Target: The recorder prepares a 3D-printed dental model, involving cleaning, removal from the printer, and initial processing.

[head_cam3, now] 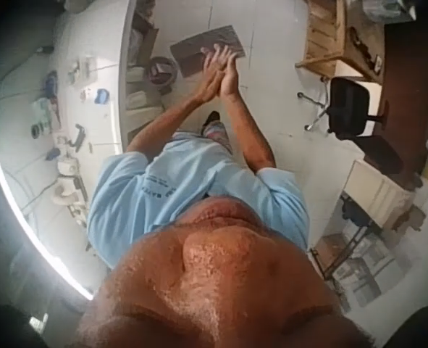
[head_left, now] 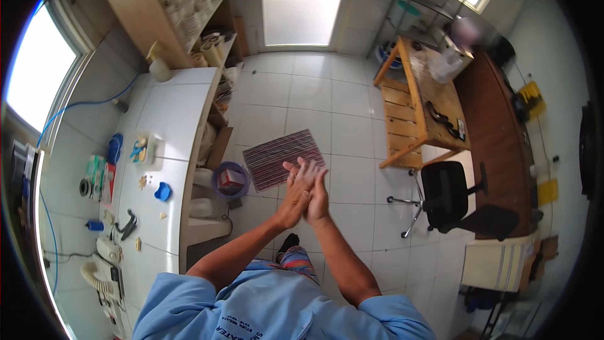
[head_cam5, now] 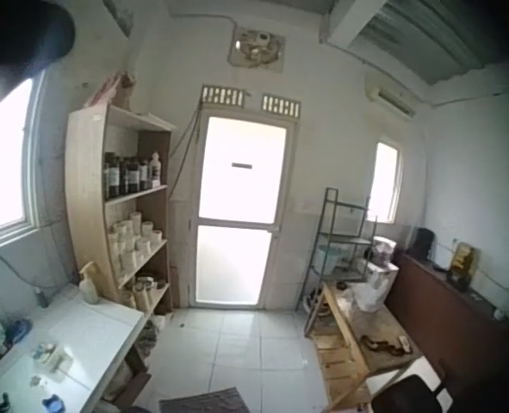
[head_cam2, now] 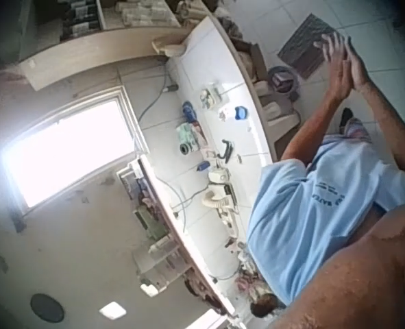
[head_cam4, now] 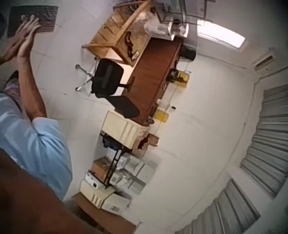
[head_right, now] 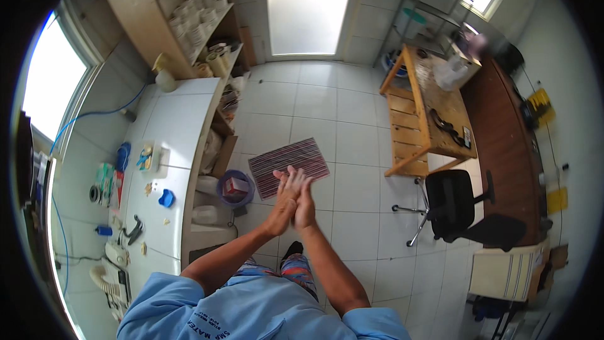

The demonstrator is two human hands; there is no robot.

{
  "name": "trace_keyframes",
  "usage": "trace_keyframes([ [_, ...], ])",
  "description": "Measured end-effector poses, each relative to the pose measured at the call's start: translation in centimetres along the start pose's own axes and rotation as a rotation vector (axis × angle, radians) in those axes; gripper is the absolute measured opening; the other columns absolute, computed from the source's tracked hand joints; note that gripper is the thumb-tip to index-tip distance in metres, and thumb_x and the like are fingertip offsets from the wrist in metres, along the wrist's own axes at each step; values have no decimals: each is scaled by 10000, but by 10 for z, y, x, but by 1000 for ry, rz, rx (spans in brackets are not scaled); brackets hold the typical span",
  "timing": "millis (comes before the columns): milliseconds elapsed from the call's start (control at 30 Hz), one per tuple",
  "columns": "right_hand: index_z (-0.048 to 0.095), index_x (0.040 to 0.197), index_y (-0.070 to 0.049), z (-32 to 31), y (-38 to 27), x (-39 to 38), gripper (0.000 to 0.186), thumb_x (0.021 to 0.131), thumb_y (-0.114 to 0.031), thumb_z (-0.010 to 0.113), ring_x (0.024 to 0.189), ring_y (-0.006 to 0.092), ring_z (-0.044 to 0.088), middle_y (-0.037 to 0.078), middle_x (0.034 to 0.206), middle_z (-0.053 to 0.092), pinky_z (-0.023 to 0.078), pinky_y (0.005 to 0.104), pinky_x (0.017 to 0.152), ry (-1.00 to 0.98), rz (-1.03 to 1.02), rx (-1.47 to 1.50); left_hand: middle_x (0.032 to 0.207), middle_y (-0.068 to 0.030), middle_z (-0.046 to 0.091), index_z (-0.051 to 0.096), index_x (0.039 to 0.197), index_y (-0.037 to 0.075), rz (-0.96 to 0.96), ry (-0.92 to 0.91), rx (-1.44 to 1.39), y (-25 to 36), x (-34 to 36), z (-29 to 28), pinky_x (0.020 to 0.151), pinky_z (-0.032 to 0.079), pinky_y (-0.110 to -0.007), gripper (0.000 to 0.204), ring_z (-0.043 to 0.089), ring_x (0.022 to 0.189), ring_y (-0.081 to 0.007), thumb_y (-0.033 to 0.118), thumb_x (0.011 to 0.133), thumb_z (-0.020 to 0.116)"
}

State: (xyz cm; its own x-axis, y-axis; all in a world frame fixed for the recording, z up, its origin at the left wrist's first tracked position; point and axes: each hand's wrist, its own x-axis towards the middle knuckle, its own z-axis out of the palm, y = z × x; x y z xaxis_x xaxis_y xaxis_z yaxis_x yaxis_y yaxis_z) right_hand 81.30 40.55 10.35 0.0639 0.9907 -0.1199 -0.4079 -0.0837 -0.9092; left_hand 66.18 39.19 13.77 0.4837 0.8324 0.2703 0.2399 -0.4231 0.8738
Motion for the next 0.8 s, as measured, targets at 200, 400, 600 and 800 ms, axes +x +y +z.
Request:
trace_keyframes([
  [200, 259, 1644, -24, -30, -101, -31, 942, 1035, -742, 230, 1598, 334, 187, 188, 1723, 222, 117, 494, 1291, 69, -335, -130, 1718, -233, 202, 250, 1654, 54, -1069, 81, -1382, -2, 139, 54, 1285, 116, -546, 971, 185, 1580, -451, 784, 1019, 170],
  [400, 338, 1620, -43, -199, -93, -34, 750, 1114, -579, 200, 1575, 487, 164, 250, 1673, 309, 162, 542, 1268, 534, -29, -1111, 1673, -237, 303, 264, 1631, 23, -837, -385, -1750, 83, 169, 130, 1272, 263, -463, 1066, 328, 1533, -387, 851, 968, 152],
  [600, 175, 1675, -72, -172, -177, -52, 998, 1000, -807, 158, 1608, 304, 153, 186, 1744, 136, 111, 422, 1298, 264, -354, 565, 1682, -251, 297, 350, 1613, 38, 503, -262, -170, 47, 204, 245, 1241, 93, -639, 690, 204, 1576, -465, 483, 1089, 290],
  [800, 184, 1663, -25, -233, -274, -174, 1053, 983, -828, 203, 1603, 354, 197, 249, 1706, 232, 93, 483, 1302, 721, -685, -295, 1427, -279, 591, 525, 1467, 0, -128, -736, -234, 79, 206, 383, 1093, 453, -435, 543, 596, 1292, -435, 390, 1091, 488],
])
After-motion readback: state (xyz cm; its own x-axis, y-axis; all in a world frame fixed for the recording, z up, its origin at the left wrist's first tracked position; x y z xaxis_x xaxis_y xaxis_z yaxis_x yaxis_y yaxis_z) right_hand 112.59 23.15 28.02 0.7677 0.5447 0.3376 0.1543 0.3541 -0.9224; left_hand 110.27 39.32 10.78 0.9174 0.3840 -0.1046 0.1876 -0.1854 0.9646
